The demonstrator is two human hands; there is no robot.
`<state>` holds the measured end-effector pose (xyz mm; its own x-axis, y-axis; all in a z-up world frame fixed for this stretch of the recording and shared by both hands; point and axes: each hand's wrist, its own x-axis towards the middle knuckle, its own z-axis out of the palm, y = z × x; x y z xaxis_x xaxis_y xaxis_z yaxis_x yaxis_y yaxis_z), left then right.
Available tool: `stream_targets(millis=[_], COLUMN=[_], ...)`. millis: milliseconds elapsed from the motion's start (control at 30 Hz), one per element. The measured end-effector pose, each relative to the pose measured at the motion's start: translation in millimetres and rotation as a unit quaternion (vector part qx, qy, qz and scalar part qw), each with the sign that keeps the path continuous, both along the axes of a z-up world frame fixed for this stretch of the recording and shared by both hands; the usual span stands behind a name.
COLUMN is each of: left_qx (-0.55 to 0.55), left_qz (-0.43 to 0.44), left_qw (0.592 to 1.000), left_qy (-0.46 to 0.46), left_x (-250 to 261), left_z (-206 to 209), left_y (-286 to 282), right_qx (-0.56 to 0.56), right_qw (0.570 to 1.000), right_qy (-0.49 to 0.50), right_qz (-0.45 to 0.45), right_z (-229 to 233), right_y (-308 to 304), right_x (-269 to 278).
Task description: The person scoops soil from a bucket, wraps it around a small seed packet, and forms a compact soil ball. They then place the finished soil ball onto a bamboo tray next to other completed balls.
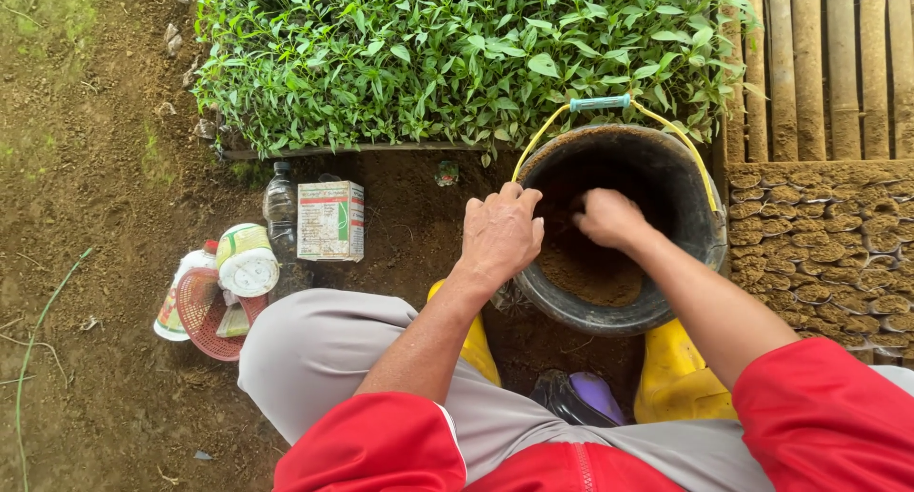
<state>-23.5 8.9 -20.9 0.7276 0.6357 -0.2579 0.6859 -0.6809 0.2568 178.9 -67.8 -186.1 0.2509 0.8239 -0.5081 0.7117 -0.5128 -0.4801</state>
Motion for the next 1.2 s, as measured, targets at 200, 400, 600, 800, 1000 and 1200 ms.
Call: stream_targets(millis=[200, 400, 600, 800, 1000, 1200], left_qx=[-0.080, -0.315, -0.328, -0.329, -0.329, -0.323], left_qz=[0.003, 0.098, 0.147, 0.169, 0.216, 0.217], left_qw=[0.997, 0.928, 0.871, 0.851, 0.859, 0.875], left_qy=[-0.006, -0.176, -0.335, -0.372, -0.327, -0.289], left_x=[7.0, 18.2, 30.4, 31.4, 30.3, 27.9], left_z=[10.9, 11.5, 7.3, 14.9, -11.1, -5.1], left_y=[3.0, -4.9, -20.2, -23.2, -7.2, -6.0], right_qx=[0.007, 0.080, 0.089, 0.135, 0.288, 0.212], right_qw=[0.909, 0.779, 0.783, 0.861, 0.900, 0.963], right_qy=[0.382, 0.589, 0.596, 0.479, 0.326, -0.015], right_qz=[-0.166, -0.198, -0.153, -0.107, 0.000, 0.166], right_z=[80.6, 99.2, 112.6, 165.7, 193.8, 242.2], right_y=[-11.4, -19.8, -14.8, -9.1, -5.9, -2.7], right_x=[13.3, 30.0, 21.5, 17.4, 23.3, 3.2])
